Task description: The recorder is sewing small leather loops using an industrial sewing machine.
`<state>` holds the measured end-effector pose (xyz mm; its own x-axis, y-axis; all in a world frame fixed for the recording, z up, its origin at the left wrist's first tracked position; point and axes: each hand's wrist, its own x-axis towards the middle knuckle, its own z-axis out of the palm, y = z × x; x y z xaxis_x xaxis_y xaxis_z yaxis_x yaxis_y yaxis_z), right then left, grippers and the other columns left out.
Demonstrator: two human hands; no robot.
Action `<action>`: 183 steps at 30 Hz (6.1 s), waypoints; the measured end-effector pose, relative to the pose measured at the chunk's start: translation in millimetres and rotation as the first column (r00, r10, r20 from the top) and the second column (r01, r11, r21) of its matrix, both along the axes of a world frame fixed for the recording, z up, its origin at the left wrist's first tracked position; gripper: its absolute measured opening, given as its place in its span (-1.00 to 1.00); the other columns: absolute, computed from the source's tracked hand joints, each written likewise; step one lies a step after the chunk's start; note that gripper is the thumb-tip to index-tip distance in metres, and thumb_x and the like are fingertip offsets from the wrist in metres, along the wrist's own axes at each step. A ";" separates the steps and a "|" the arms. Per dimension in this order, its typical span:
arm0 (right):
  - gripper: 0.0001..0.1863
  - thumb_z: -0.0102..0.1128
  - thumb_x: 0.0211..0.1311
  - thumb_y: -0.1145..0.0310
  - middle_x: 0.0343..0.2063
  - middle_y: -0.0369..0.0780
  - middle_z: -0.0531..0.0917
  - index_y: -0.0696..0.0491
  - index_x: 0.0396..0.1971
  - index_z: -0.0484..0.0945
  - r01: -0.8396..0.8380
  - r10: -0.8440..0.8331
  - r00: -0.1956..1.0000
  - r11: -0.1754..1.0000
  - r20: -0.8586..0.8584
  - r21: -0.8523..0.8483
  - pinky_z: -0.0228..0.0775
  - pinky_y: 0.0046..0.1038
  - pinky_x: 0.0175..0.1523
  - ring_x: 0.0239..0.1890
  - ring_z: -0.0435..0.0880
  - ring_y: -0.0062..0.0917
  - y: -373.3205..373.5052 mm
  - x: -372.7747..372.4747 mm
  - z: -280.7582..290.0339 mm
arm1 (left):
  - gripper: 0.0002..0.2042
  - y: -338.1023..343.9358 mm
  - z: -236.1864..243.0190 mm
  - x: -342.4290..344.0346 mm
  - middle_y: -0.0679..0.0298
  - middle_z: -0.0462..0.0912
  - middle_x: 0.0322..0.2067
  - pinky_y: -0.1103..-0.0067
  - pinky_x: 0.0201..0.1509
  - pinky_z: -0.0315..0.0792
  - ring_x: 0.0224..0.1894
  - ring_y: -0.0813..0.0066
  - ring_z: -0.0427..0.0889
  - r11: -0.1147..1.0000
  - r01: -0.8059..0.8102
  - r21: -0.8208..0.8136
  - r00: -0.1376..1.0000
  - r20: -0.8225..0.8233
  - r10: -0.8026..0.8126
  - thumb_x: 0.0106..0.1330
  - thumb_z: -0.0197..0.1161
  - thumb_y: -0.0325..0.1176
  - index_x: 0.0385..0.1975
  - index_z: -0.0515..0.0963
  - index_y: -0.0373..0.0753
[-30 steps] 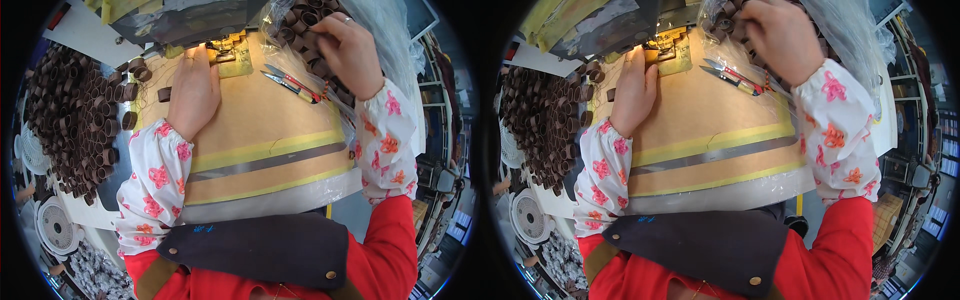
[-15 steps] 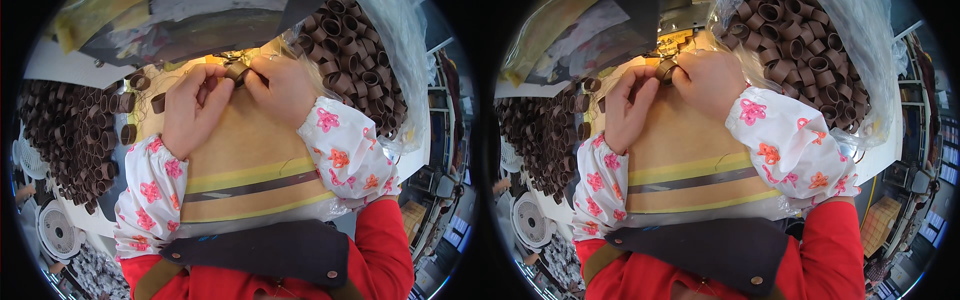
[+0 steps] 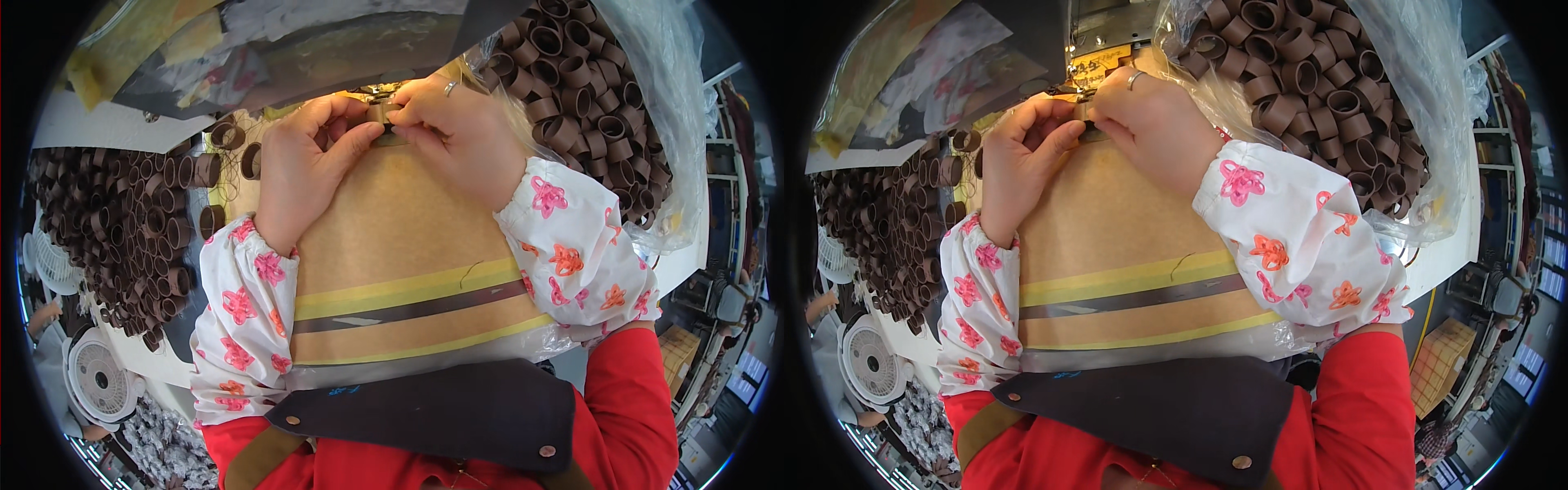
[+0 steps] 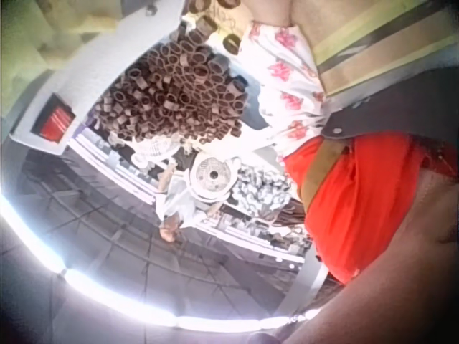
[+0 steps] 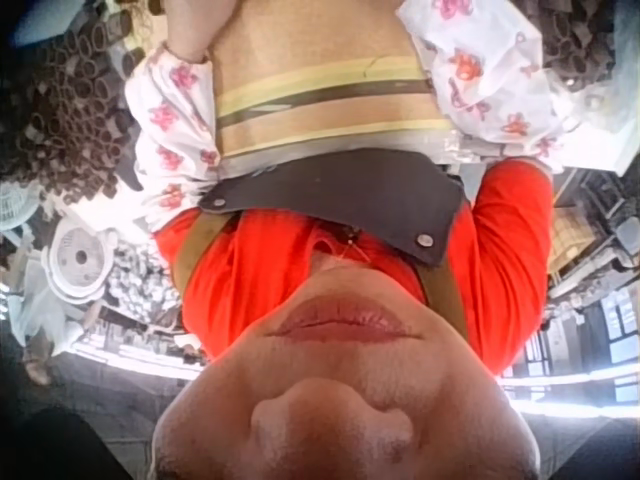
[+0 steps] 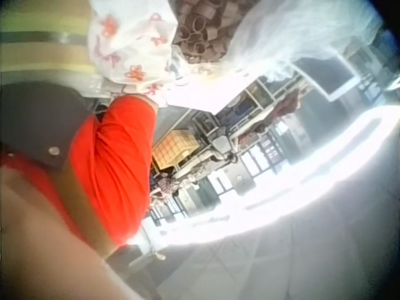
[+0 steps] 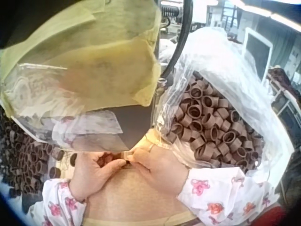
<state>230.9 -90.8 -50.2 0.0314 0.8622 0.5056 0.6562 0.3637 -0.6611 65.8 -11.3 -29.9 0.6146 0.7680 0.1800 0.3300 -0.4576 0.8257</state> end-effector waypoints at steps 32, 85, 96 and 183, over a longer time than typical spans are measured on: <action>-0.91 0.14 -0.06 0.39 -0.57 -0.24 0.53 0.08 -0.61 0.47 0.206 -0.177 0.949 0.974 0.261 -0.090 0.37 -0.32 -0.40 -0.44 0.55 -0.34 12.0 0.0 17.7 | -0.72 9.9 -0.2 9.4 0.39 0.38 -0.79 0.65 -0.58 0.25 -0.72 0.65 0.35 0.994 -0.083 0.074 0.968 -0.231 0.098 0.05 0.28 -0.20 -0.47 0.55 -0.33; -0.90 0.14 -0.06 0.52 -0.67 -0.31 0.49 0.08 -0.46 0.56 -0.139 0.135 0.990 0.980 -0.040 -0.142 0.28 -0.53 -0.52 -0.65 0.44 -0.62 -17.1 -20.6 27.8 | -0.81 5.5 12.5 -20.1 0.22 0.49 -0.68 0.44 -0.08 0.21 -0.57 0.28 0.46 0.846 0.282 0.452 0.886 -0.461 -0.050 0.26 0.05 -0.27 -0.30 0.55 -0.20; -0.92 0.16 -0.10 0.52 -0.57 -0.18 0.50 0.15 -0.53 0.49 -0.012 0.007 0.996 0.998 -0.084 -0.066 0.34 -0.41 -0.43 -0.53 0.51 -0.37 5.2 0.4 9.3 | -0.78 -0.4 5.3 -5.4 0.37 0.42 -0.79 0.47 -0.15 0.19 -0.68 0.54 0.40 0.944 0.056 0.326 0.971 -0.237 0.024 0.07 0.27 -0.26 -0.33 0.56 -0.20; -0.80 0.06 -0.19 0.60 -0.50 -0.11 0.59 0.14 -0.45 0.54 0.433 -0.376 0.738 0.901 0.560 0.034 0.39 -0.38 -0.27 -0.43 0.57 -0.26 -30.6 110.8 68.6 | -0.71 -6.0 -8.6 4.2 0.02 0.52 -0.40 0.34 -0.25 0.39 -0.27 0.11 0.52 0.857 -0.001 0.515 0.925 -0.324 0.196 0.16 0.08 -0.38 -0.11 0.40 -0.30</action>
